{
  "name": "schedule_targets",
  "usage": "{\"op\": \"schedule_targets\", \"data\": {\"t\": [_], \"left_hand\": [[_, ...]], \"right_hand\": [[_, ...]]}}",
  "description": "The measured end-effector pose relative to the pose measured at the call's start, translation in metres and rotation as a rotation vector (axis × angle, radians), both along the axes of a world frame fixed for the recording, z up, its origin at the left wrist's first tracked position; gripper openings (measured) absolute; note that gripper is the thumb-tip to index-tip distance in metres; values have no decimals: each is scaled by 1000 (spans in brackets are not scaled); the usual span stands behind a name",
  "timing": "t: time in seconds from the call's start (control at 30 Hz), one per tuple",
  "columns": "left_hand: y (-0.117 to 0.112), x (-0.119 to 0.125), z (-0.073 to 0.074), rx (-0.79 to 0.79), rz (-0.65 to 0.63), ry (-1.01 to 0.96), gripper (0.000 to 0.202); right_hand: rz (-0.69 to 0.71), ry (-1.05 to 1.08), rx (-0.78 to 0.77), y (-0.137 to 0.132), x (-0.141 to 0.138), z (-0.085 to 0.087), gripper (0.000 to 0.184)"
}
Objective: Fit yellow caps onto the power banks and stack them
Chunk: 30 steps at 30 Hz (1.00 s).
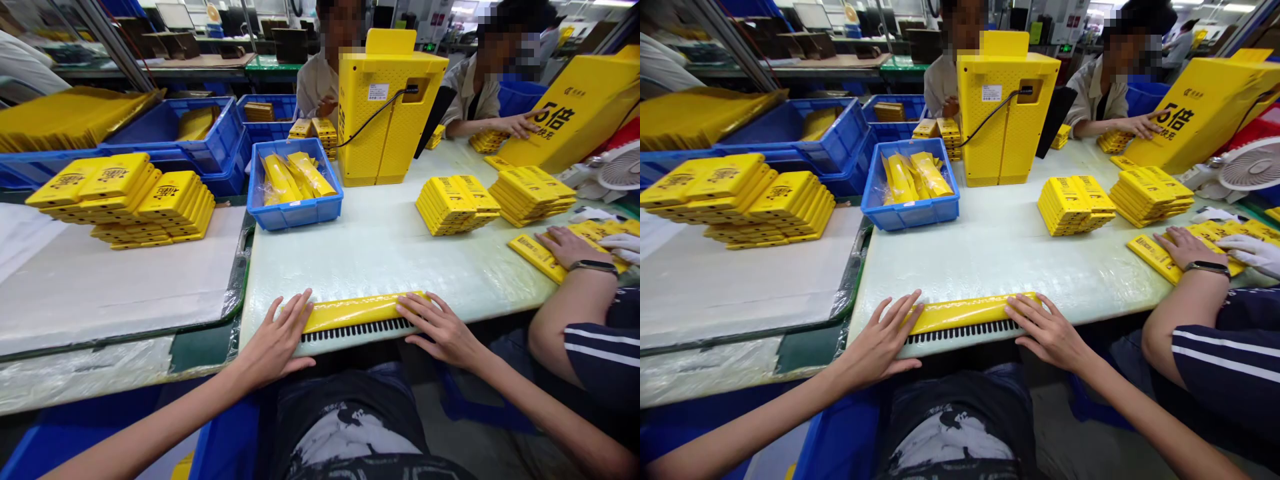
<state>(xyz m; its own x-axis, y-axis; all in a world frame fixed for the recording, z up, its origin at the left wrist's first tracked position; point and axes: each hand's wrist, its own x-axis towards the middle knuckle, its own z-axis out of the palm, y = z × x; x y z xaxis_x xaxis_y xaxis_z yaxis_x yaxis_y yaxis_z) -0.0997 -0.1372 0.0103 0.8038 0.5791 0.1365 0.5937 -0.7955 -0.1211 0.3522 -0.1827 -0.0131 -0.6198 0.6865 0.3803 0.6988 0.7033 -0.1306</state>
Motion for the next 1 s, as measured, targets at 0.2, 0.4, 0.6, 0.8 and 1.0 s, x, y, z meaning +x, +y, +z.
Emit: {"op": "schedule_targets", "data": {"t": [0.2,0.4,0.6,0.8,1.0], "left_hand": [[-10,19,1,-77,-88,-40,92],[-20,35,-15,-142,-103,-14,82],[-21,37,-22,-99,-98,9,84],[-10,27,-23,-217,-134,-6,101],[-13,-7,-15,-375,-79,-159,99]], "right_hand": [[42,42,-72,0,-5,-10,91],[-11,20,-74,-6,-19,-5,97],[44,-50,-191,-13,-68,3,107],[10,-42,-231,-13,-68,-4,106],[-90,-36,-177,-23,-11,-10,95]]}}
